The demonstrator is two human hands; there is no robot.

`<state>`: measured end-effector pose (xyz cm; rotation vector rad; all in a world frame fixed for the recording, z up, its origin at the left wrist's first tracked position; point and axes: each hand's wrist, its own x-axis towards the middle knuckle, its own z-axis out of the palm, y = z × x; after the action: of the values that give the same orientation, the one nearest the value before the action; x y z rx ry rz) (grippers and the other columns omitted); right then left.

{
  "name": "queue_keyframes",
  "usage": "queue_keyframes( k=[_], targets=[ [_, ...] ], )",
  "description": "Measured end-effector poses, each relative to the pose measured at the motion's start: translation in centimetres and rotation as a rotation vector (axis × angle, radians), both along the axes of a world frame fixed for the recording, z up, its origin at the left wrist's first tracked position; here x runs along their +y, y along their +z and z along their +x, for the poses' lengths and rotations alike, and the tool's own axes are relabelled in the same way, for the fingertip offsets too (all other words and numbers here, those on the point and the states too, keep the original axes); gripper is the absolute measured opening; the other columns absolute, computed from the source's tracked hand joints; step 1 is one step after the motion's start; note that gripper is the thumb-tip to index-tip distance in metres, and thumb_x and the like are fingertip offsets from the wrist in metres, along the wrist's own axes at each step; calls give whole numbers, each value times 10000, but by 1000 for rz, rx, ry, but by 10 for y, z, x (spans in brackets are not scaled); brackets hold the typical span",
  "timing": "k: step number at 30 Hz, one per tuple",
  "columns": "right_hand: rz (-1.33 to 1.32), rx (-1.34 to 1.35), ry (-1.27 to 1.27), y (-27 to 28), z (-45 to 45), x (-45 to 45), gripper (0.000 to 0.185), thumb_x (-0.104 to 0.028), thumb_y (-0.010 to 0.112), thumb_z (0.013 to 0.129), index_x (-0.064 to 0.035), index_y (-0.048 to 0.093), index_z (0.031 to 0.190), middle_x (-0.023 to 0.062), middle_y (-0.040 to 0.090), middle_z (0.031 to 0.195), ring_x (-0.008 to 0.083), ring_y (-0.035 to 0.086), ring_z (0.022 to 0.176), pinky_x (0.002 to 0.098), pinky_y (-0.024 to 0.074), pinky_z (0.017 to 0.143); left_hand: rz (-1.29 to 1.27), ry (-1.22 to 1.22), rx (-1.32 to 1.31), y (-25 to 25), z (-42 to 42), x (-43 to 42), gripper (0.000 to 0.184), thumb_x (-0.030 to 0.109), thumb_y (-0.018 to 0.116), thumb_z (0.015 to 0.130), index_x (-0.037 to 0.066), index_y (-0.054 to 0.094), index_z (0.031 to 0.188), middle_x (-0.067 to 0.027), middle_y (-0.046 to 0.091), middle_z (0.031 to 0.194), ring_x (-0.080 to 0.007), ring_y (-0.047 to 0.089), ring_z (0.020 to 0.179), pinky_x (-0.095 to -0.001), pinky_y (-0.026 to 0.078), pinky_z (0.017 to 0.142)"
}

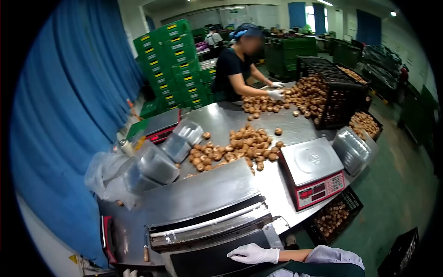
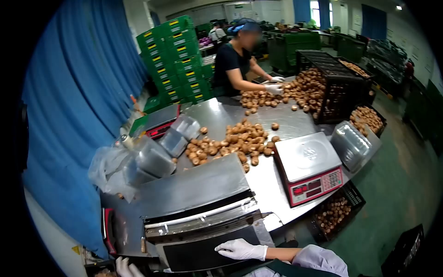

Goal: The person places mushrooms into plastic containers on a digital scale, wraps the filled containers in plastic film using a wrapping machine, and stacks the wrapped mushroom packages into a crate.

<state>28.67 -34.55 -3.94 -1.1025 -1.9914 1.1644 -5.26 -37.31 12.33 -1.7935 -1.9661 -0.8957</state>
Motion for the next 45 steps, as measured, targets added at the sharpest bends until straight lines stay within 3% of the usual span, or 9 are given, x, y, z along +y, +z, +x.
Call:
queue_keyframes(
  k=[3,5,11,15,18,25,38,42,45],
  targets=[
    [113,77,-243,25,59,-5,251,-247,570,908,-95,652,1090,109,685,963,257,664,889,307,522,802,-166,-404,-229,-41,91,46,198,60,578,859,27,633,1046,-177,569,1180,-316,528,1125,-387,392,1003],
    [-286,251,-485,52,117,-12,193,-188,602,885,-91,675,1035,105,688,910,246,668,857,295,528,773,-268,-625,-235,-64,159,53,202,56,594,844,50,640,1041,-165,584,1170,-314,547,1113,-378,421,985],
    [588,-391,-1108,69,344,-17,166,-65,679,758,-45,669,922,103,660,861,261,620,776,348,491,738,-494,-909,-360,-162,312,20,206,129,602,851,57,650,1037,-137,608,1149,-299,568,1087,-372,435,965],
    [651,-796,-1268,79,473,-15,290,-147,689,764,-45,626,1028,119,637,968,326,566,886,421,477,765,-653,-1033,-431,-142,375,27,273,213,555,898,20,638,1072,-170,608,1119,-308,577,1048,-373,464,898],
    [105,-973,-1279,45,544,-17,256,-218,673,784,-63,642,986,125,634,970,333,567,897,430,485,778,-690,-952,-355,-123,407,40,223,202,570,879,52,660,1017,-133,624,1082,-305,597,984,-369,482,849],
    [27,-298,-1261,39,582,-19,173,-147,705,776,-13,666,878,126,665,807,229,644,704,325,498,667,-568,-818,-378,-117,452,46,212,154,593,852,19,641,1008,-149,623,1057,-311,592,996,-373,476,860],
    [11,-392,-1138,17,618,-16,143,-108,641,816,18,598,765,144,576,630,228,572,579,336,439,579,-593,-640,-618,-160,478,71,164,136,596,857,40,638,983,-144,629,994,-300,616,925,-345,495,818],
    [231,-487,-1277,38,602,-16,113,-115,638,819,-7,608,805,144,588,695,252,573,627,354,457,615,-474,-409,-933,-201,478,106,189,137,595,865,28,651,1009,-121,645,970,-221,629,872,-299,499,776],
    [595,-415,-1260,93,564,-8,26,-20,612,831,-34,605,852,122,610,780,281,582,711,350,464,637,-604,-354,-1693,-227,467,135,274,148,546,918,98,557,1187,-41,567,884,-150,569,730,-265,475,640]
  ],
)
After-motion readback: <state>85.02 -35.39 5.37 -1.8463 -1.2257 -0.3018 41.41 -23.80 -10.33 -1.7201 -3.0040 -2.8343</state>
